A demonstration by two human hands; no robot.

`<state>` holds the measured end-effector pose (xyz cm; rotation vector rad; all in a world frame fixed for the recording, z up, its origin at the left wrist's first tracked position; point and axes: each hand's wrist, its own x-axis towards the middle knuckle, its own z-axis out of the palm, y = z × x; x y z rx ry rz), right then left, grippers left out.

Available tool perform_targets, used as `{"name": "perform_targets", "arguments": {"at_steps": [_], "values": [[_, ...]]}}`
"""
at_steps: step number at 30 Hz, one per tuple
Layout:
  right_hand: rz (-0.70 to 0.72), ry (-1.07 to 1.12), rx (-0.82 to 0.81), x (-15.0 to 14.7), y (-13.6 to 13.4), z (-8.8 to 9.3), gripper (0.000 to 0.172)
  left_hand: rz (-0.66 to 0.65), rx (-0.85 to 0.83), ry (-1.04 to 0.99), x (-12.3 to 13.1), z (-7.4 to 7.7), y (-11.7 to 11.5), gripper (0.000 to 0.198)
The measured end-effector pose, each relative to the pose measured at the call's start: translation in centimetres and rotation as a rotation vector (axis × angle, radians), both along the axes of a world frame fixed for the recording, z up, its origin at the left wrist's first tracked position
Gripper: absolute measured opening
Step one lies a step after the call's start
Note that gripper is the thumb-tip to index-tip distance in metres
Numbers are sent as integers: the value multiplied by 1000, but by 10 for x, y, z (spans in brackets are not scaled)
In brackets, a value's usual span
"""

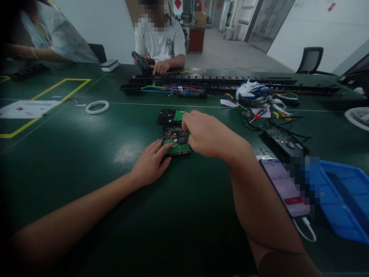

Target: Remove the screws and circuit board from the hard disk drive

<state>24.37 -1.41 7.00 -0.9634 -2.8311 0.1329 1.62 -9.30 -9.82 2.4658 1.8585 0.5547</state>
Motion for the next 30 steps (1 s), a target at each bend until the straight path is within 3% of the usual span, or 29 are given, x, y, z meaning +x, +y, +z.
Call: {"name": "perform_targets", "arguments": {"at_steps": [5, 10, 16, 30], "values": [[-57, 14, 3, 0, 3, -1, 20, -5, 1, -36, -1, -1, 1, 53], [22, 45, -27, 2, 8, -2, 24, 4, -13, -32, 0, 1, 0, 54], [-40, 46, -4, 3, 12, -2, 19, 5, -17, -52, 0, 3, -1, 53], [-11, 16, -30, 7, 17, -1, 18, -5, -1, -56, -2, 0, 0, 53]]}}
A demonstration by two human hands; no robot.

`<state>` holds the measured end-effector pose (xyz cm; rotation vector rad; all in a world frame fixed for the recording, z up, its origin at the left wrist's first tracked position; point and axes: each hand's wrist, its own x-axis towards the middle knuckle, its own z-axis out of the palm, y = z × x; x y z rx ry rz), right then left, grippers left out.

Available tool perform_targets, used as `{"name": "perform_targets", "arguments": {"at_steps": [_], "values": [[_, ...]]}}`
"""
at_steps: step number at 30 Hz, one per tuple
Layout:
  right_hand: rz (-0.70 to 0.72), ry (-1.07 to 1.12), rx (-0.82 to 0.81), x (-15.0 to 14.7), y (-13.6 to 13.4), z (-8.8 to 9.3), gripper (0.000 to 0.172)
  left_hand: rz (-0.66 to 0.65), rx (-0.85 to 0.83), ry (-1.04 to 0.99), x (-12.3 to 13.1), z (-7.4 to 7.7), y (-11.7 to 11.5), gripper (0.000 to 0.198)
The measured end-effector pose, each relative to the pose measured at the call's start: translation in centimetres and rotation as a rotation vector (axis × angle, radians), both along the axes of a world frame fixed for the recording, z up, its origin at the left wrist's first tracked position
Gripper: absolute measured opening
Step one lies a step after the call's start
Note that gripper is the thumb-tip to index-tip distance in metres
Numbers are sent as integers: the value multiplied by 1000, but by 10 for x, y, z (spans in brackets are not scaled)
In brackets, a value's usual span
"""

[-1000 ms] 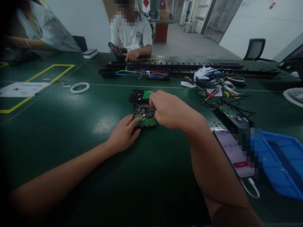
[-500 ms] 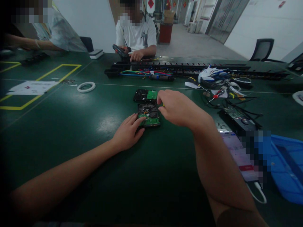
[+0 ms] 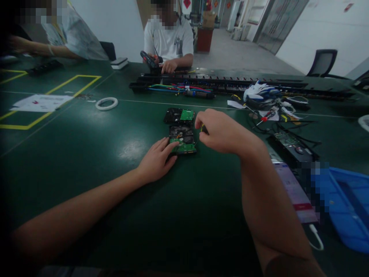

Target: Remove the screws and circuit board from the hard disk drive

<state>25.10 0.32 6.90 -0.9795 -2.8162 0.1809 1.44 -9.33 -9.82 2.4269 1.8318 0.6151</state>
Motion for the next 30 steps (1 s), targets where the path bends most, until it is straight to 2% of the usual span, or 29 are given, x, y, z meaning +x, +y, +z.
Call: {"name": "perform_targets", "arguments": {"at_steps": [10, 16, 21, 26, 30], "values": [[10, 7, -15, 1, -1, 1, 24, 5, -26, 11, 1, 5, -1, 53], [-32, 36, 16, -1, -1, 0, 19, 2, -19, -11, 1, 5, -2, 53], [16, 29, -13, -1, -1, 0, 20, 11, -27, -19, 0, 4, -1, 53], [-9, 24, -16, 0, 0, 1, 19, 10, -14, -59, -4, 2, 2, 51], [22, 30, -27, 2, 2, 2, 21, 11, -1, -61, -4, 3, 2, 49]]}}
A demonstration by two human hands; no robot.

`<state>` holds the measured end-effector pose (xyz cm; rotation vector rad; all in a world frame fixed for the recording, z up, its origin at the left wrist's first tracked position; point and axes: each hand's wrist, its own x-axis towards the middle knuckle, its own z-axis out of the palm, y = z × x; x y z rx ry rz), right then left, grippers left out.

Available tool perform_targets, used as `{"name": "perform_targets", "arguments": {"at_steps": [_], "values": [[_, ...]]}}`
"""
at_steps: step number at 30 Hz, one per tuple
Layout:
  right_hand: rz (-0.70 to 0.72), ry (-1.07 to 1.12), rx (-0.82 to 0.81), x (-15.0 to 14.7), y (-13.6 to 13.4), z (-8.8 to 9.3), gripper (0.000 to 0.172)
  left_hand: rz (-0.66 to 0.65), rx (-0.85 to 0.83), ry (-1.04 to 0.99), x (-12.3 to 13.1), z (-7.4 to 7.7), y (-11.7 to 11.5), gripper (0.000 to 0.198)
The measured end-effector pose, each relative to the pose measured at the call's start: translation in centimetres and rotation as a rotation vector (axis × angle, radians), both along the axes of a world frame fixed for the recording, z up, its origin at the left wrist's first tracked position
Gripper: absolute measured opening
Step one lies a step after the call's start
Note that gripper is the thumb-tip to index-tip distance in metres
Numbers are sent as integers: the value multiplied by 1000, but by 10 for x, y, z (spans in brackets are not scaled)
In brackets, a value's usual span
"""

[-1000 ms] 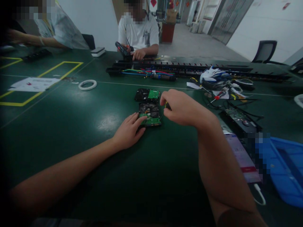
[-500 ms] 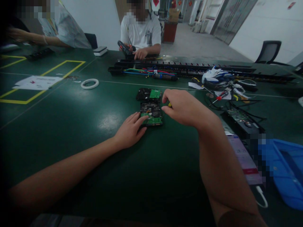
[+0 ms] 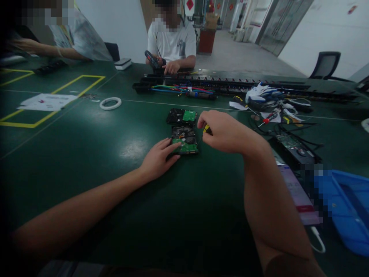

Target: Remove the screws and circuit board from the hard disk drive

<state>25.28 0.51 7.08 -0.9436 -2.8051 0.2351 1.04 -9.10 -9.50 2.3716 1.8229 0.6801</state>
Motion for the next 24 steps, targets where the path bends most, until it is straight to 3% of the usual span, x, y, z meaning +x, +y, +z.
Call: {"name": "perform_targets", "arguments": {"at_steps": [7, 12, 24], "values": [[-64, -1, 11, 2, 4, 1, 21, 17, -1, 57, 2, 1, -1, 51], [-10, 10, -20, 3, 5, -1, 22, 19, 4, 56, 2, 1, -1, 52], [-31, 29, -37, 3, 6, -2, 22, 12, 20, 24, 0, -4, 2, 51]]}}
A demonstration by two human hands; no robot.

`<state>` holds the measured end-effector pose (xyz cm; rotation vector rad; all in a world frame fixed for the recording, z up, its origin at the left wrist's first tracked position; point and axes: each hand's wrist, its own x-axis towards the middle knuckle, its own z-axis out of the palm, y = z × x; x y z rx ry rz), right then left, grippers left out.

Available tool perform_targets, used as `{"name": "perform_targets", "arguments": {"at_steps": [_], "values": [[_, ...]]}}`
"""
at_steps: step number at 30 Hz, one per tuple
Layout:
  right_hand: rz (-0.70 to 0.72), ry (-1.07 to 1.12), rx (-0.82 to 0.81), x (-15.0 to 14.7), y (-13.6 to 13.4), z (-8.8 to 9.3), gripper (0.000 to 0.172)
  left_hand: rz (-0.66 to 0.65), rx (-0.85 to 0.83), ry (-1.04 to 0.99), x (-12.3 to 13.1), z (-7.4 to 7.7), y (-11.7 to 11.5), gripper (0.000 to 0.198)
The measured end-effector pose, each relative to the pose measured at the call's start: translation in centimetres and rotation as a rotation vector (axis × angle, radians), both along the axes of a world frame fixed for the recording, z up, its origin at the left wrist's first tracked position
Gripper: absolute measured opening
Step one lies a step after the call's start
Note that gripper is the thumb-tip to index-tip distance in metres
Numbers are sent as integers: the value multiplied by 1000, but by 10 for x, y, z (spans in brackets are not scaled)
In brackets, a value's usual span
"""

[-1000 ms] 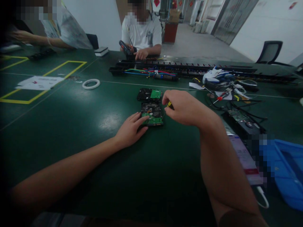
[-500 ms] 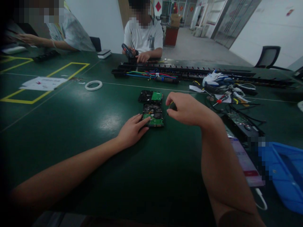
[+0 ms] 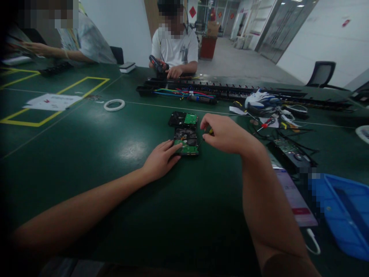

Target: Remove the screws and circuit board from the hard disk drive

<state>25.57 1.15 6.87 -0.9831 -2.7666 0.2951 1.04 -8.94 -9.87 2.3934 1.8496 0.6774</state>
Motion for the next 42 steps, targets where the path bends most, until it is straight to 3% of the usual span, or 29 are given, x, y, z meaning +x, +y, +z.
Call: {"name": "perform_targets", "arguments": {"at_steps": [23, 36, 42], "values": [[-34, 8, 23, -6, -6, -1, 23, 3, -21, 0, 1, 4, -1, 53], [21, 7, 28, -3, -3, -3, 23, 10, -42, 5, 0, 5, -2, 53], [-29, 3, 51, -5, -4, -3, 25, 3, -36, 5, 0, 4, -1, 52]]}}
